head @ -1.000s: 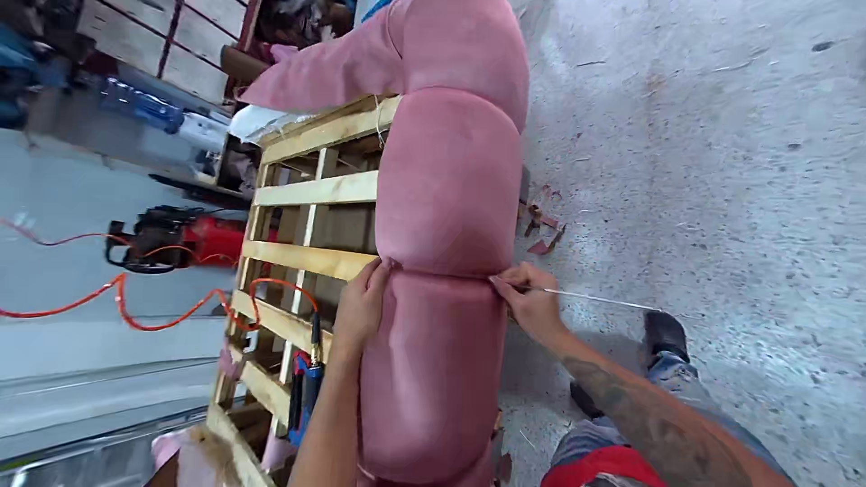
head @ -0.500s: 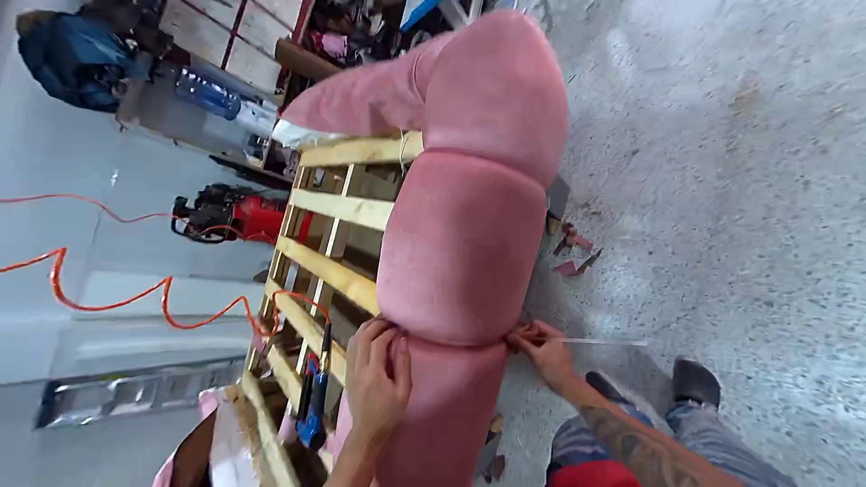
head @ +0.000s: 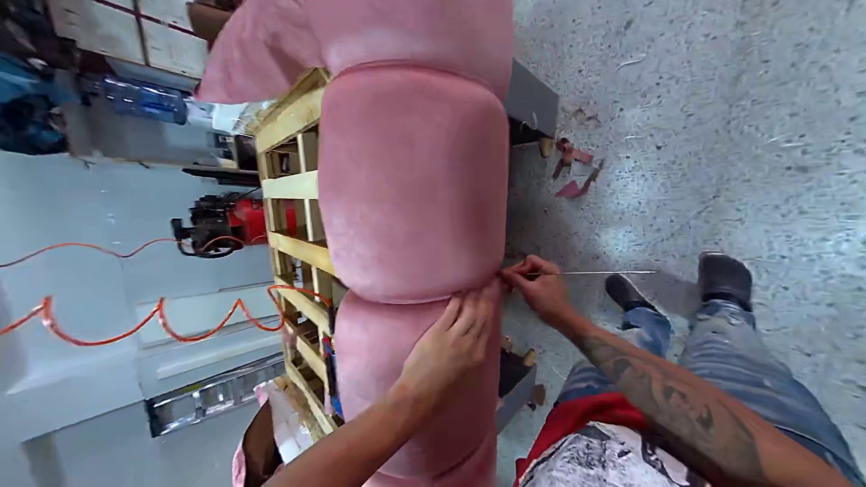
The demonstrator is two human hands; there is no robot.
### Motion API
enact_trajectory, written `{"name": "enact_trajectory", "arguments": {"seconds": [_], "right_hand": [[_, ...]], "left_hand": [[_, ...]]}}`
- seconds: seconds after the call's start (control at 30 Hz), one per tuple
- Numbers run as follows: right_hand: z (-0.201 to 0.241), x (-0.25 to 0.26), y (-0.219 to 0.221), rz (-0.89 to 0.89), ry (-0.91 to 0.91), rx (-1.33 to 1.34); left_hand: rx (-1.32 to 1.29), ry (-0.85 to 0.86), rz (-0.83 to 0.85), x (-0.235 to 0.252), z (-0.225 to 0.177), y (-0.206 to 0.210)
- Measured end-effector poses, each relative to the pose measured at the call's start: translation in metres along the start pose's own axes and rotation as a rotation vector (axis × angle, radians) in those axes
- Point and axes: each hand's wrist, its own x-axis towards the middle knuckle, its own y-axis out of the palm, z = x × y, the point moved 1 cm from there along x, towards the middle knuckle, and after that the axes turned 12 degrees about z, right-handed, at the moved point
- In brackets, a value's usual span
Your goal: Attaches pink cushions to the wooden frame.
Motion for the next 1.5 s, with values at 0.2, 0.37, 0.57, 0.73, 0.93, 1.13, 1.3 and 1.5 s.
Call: {"name": "enact_trajectory", "arguments": {"seconds": [0.2,0.37,0.57,0.73,0.93,1.13,1.3,1.5], "right_hand": [[0.125,-0.015,0.043,-0.04,-0.088,-0.269],[0.204,0.009,0.182,0.334,-0.362,-0.63],[0.205,0.05,0.239,0.658,-0.427,-1.053],[0.178,-0.01,0.13,0.482,-0.287,-0.762],[0.206,-0.026,0.111,0.314,-0.215,-0.677],[0.193,-0.078,0.058,-0.098,-0.152,-0.527],[0.181,-0.098,0.05,-0.171,-0.07,-0.438],[0.219,-0.001,0.17,0.305,-0.455,-0.789]], "left_hand": [[-0.608,-0.241,-0.688,-0.097,0.002,-0.017],[-0.825,-0.831,-0.724,-0.181,0.067,0.054],[-1.219,-0.629,-0.601,-0.183,0.046,0.11],[-0.879,-0.445,-0.749,-0.174,0.058,0.109],[-0.654,-0.344,-0.715,-0.129,0.097,0.061],[-0.404,-0.251,-0.684,-0.101,0.066,0.037],[-0.271,-0.168,-0.46,-0.069,0.021,0.026],[-0.265,-0.175,-0.091,-0.016,-0.032,0.019]]}}
